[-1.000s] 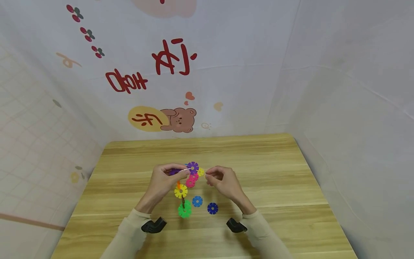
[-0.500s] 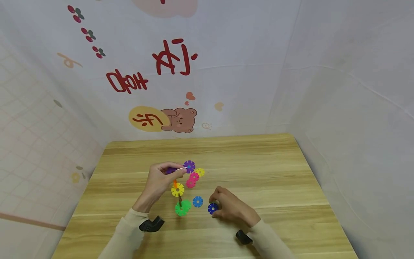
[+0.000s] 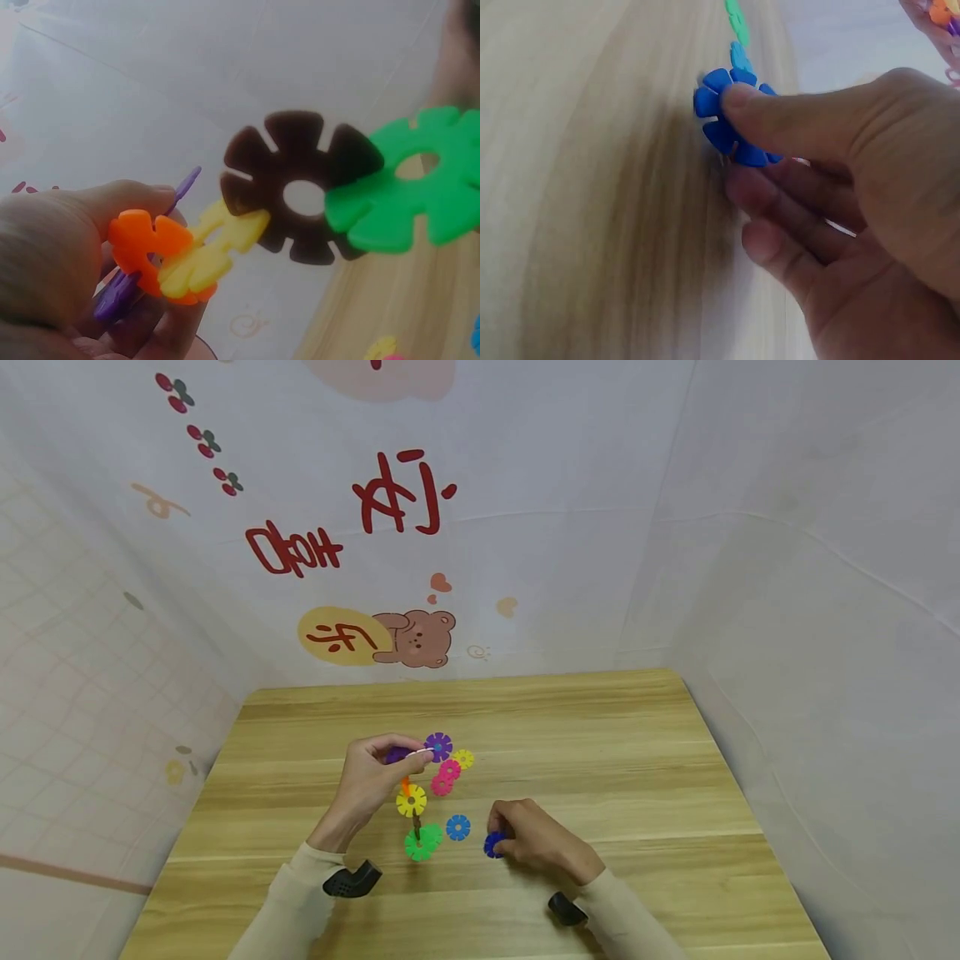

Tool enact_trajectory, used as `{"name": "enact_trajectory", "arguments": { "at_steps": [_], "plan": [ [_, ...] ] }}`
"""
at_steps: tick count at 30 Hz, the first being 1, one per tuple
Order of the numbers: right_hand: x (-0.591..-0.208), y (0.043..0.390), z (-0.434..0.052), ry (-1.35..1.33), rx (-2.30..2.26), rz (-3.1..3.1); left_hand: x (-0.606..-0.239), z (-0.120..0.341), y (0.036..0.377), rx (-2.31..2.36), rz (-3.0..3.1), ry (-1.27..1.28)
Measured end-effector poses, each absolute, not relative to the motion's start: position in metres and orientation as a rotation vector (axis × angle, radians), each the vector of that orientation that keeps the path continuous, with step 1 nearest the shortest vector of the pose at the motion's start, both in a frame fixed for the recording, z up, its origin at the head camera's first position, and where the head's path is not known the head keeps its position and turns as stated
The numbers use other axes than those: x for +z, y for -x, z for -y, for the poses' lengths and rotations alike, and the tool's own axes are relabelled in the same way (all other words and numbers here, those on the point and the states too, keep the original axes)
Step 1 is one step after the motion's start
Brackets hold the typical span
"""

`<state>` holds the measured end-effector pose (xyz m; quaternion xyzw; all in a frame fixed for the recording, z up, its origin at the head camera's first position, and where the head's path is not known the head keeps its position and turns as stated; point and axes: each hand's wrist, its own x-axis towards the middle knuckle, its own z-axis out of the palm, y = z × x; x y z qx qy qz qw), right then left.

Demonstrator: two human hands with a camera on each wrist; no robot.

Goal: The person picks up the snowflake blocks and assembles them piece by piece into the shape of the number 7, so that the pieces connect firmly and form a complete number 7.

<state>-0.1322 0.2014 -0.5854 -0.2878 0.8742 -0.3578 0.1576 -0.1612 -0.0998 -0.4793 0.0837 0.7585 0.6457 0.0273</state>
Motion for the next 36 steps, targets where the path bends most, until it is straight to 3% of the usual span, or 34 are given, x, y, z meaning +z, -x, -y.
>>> {"name": "enact_trajectory", "arguments": {
  "at_steps": [5, 18, 36],
  "plan": [
    [-0.577, 0.138, -0.208, 0.746, -1.247, -2.532, -0.477, 0.099, 0.161, 1.980, -2.353, -0.251],
    [-0.506, 0.153, -0.206, 0.625, -2.064, -2.430, -0.472, 0.091, 0.155, 1.907, -2.332, -0.292],
    [-0.490, 0.151, -0.186, 0.753, -2.279, -2.318, -0.470, 0.087, 0.153, 1.963, -2.242, -0.361]
  ]
}}
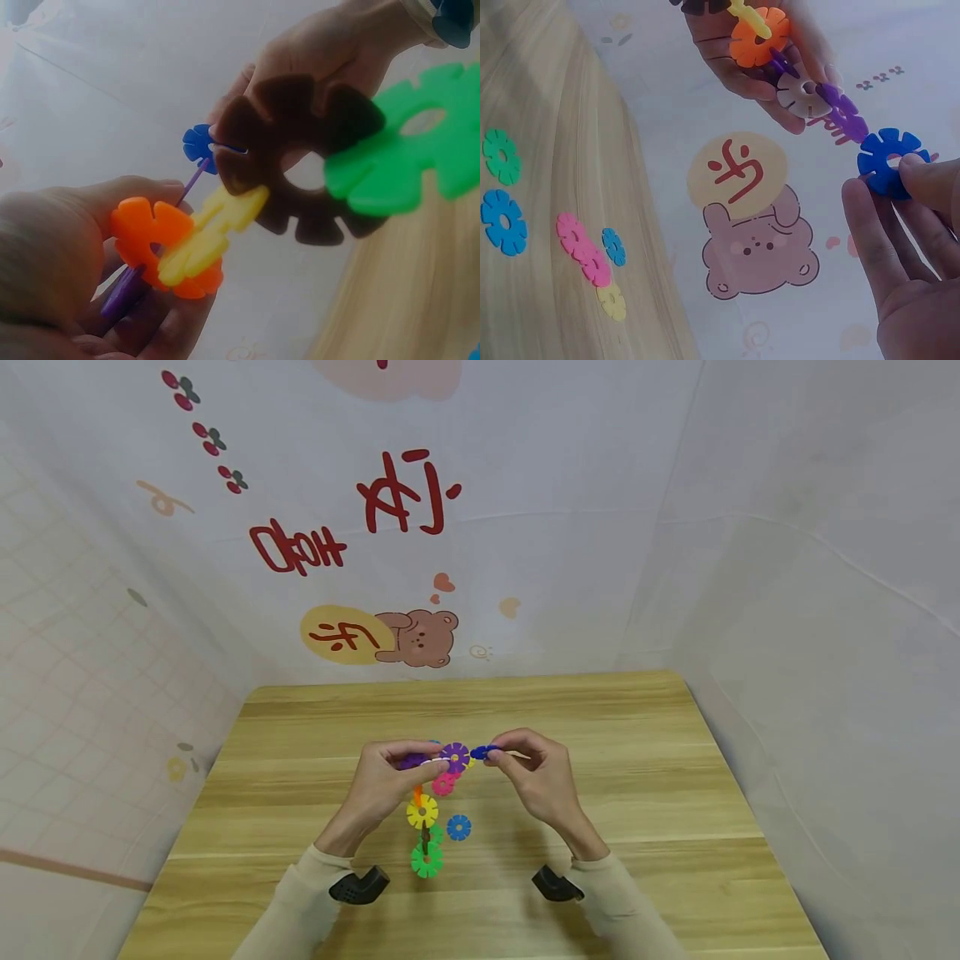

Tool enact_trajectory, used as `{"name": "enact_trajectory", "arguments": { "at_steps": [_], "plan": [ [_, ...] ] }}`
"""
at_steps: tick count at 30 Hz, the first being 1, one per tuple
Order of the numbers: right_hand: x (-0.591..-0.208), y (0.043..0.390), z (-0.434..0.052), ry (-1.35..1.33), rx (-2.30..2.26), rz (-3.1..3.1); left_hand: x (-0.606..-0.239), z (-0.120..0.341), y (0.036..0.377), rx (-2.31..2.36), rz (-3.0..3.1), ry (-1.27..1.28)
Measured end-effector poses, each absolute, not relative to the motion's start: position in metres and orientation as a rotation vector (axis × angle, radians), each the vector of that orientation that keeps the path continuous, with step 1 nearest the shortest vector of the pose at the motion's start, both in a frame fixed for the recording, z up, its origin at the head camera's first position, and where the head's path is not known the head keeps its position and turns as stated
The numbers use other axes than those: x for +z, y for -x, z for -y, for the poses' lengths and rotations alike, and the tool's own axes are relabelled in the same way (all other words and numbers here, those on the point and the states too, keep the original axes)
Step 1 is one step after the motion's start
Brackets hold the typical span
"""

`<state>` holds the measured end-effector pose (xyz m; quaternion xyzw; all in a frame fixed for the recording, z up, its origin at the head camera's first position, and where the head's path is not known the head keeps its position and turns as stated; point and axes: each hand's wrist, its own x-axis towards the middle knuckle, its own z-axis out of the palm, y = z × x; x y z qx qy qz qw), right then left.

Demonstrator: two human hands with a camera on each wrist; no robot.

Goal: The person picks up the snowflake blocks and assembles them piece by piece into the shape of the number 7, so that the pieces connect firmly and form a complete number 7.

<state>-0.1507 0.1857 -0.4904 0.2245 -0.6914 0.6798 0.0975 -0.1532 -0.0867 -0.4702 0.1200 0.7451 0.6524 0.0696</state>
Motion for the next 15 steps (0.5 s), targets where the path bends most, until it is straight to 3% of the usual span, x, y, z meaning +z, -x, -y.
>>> {"name": "enact_trajectory", "arguments": {
  "at_steps": [15],
  "plan": [
    [-0.4921, 0.1492, -0.1839, -0.745, 1.822, 2.104, -0.4699, 0.0842, 0.1521, 1.958, -2.229, -0.423]
  ]
}}
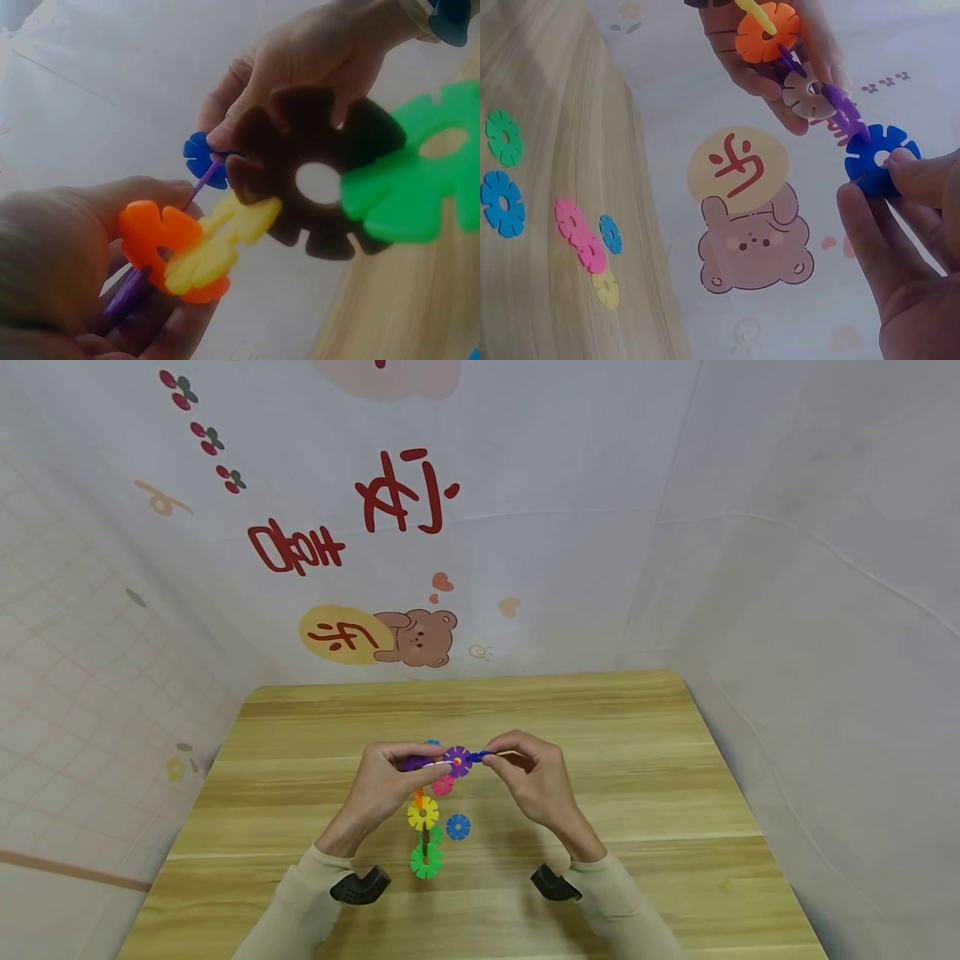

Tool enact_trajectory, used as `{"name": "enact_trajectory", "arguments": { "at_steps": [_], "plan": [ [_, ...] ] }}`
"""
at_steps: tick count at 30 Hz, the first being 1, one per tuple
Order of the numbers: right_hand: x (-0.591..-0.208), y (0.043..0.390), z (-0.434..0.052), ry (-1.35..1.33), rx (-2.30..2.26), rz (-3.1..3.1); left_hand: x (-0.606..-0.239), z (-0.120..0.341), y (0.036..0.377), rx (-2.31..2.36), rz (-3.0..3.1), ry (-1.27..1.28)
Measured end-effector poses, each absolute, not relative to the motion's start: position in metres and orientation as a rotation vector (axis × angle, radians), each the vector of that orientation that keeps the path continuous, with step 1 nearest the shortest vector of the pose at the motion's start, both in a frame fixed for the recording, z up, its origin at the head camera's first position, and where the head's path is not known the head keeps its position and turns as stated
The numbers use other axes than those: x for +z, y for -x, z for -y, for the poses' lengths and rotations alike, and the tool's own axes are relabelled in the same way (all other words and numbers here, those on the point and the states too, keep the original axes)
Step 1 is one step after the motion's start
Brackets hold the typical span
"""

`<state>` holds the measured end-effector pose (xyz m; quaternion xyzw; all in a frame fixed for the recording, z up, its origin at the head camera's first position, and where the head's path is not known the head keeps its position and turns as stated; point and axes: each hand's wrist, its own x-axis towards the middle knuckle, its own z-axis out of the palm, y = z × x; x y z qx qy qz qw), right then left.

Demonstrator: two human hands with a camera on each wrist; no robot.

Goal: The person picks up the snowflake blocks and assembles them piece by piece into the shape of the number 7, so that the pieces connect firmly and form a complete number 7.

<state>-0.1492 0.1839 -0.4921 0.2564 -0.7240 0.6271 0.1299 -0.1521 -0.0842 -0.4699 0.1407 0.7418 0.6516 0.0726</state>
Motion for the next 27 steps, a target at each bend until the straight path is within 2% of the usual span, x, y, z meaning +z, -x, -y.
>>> {"name": "enact_trajectory", "arguments": {
  "at_steps": [27],
  "plan": [
    [-0.496, 0.151, -0.181, -0.744, 1.721, 1.964, -0.471, 0.072, 0.154, 1.928, -2.199, -0.365]
  ]
}}
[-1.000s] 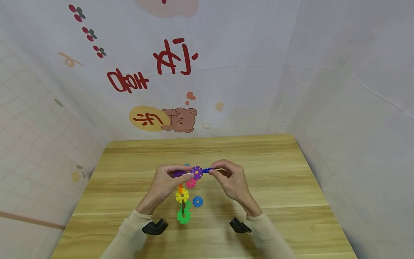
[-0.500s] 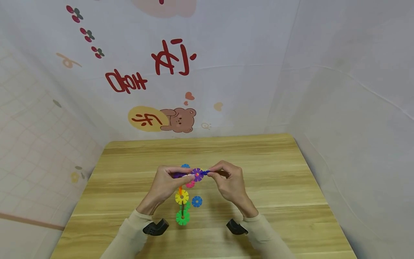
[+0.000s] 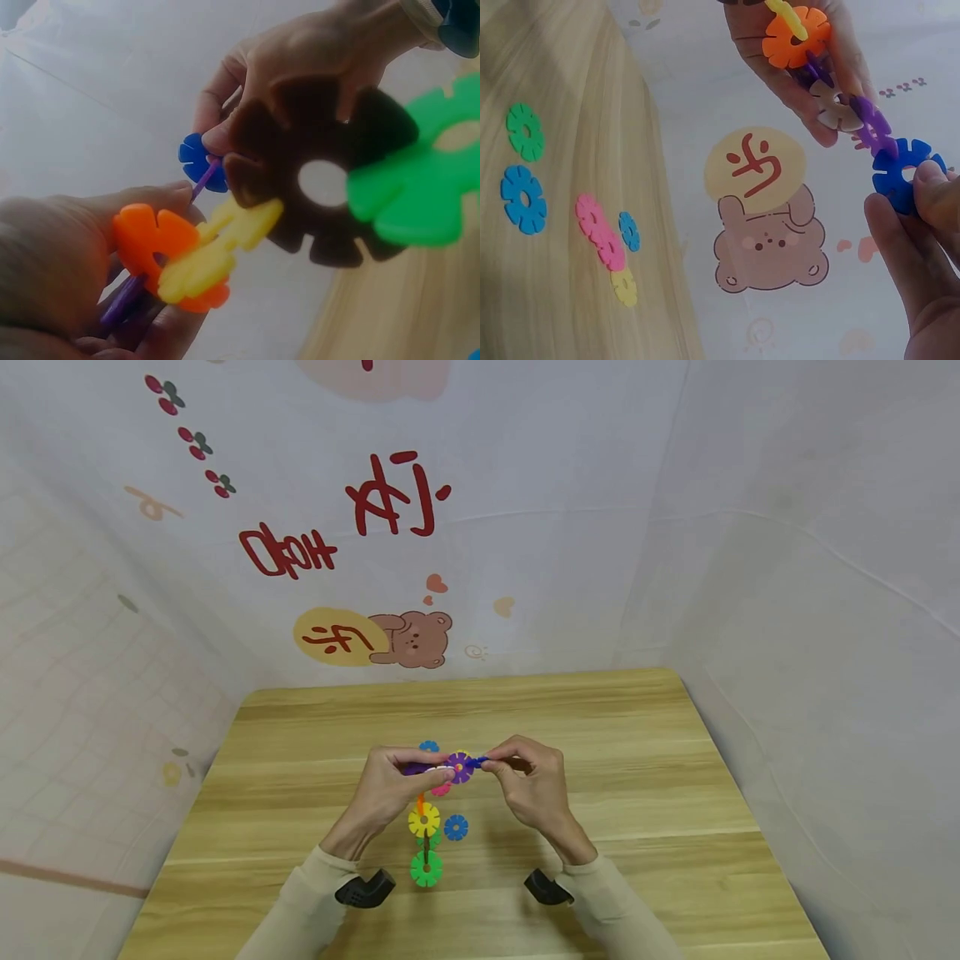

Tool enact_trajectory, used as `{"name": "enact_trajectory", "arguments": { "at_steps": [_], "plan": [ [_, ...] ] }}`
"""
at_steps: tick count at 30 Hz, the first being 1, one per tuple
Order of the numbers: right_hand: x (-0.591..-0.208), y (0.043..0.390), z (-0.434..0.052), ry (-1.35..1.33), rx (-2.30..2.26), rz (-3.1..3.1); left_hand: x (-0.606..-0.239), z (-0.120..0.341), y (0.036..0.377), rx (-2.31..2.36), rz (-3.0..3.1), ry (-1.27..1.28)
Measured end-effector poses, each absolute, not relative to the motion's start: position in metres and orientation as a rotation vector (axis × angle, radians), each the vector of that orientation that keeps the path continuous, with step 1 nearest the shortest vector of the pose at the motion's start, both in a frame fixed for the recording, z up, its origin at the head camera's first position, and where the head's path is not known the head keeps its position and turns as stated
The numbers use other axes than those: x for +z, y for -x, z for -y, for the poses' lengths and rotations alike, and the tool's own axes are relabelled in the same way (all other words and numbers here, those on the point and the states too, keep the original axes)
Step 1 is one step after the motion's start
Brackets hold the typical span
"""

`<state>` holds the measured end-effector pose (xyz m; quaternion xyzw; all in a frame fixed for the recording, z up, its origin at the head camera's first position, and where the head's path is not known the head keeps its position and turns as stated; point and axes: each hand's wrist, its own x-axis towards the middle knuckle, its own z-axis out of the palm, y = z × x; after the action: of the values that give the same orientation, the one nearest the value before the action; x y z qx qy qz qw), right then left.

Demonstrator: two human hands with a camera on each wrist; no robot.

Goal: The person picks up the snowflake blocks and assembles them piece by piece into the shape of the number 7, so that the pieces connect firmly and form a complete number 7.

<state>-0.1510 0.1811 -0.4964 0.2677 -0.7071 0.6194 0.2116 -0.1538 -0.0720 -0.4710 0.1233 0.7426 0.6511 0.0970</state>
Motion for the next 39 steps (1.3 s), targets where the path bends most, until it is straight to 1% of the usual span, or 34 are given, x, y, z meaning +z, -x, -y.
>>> {"name": "enact_trajectory", "arguments": {
  "at_steps": [15, 18, 22, 26, 29, 33, 36, 39],
  "plan": [
    [-0.494, 0.154, -0.174, -0.799, 1.735, 1.982, -0.472, 0.081, 0.158, 1.949, -2.182, -0.343],
    [-0.495, 0.157, -0.172, -0.817, 1.789, 2.026, -0.471, 0.087, 0.160, 1.946, -2.207, -0.301],
    [-0.509, 0.157, -0.170, -0.739, 1.837, 2.176, -0.470, 0.094, 0.160, 1.946, -2.250, -0.200],
    [-0.533, 0.158, -0.167, -0.699, 1.614, 2.515, -0.470, 0.100, 0.160, 1.946, -2.301, -0.175],
    [-0.554, 0.157, -0.163, -0.838, 1.367, 2.745, -0.470, 0.101, 0.160, 1.936, -2.321, -0.185],
    [-0.575, 0.155, -0.154, -1.034, 1.143, 2.901, -0.468, 0.102, 0.160, 1.918, -2.337, -0.187],
    [-0.584, 0.152, -0.148, -1.085, 1.026, 2.951, -0.467, 0.102, 0.161, 1.897, -2.352, -0.187],
    [-0.588, 0.149, -0.143, -1.067, 0.966, 2.992, -0.467, 0.101, 0.161, 1.864, -2.376, -0.186]
  ]
}}
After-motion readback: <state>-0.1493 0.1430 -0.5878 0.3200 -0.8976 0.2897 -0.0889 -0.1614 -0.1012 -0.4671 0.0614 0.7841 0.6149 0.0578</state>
